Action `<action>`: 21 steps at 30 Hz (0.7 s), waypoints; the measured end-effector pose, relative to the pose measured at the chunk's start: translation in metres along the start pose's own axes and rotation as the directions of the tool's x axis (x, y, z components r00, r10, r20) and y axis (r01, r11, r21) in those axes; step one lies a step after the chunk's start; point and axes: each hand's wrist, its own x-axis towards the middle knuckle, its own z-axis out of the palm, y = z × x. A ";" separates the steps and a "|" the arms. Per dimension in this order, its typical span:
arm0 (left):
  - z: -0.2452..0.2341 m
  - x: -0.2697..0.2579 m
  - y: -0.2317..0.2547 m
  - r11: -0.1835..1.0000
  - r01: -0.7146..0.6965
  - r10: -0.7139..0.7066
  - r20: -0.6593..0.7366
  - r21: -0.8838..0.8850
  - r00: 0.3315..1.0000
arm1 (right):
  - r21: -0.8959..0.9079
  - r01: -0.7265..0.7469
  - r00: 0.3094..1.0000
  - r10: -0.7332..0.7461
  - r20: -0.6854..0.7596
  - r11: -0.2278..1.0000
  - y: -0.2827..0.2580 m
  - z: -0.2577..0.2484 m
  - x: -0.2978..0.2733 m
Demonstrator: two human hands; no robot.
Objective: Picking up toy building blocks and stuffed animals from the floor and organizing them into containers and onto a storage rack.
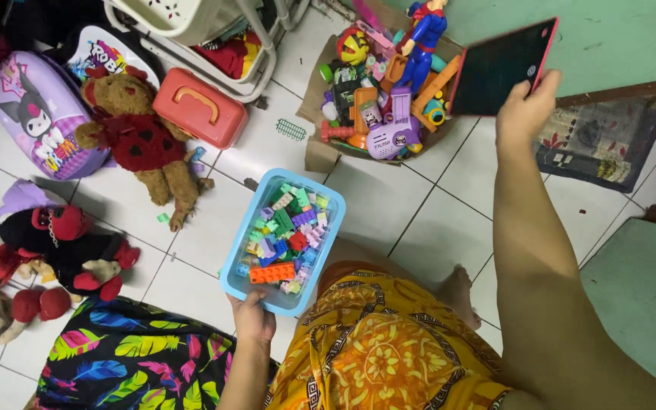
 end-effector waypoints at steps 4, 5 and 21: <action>-0.001 0.003 0.001 1.000 0.001 -0.001 0.002 0.007 1.000 | -0.117 -0.089 0.993 0.097 0.062 0.989 0.023 -0.011 -0.003; -0.004 0.003 0.001 1.000 -0.001 0.001 0.005 0.009 1.000 | -0.153 -0.137 0.984 0.152 0.092 0.979 0.028 -0.012 -0.005; 0.023 0.019 0.007 0.998 0.006 -0.009 0.048 0.055 0.999 | -0.202 -0.026 0.991 0.053 0.126 0.979 0.031 0.058 -0.007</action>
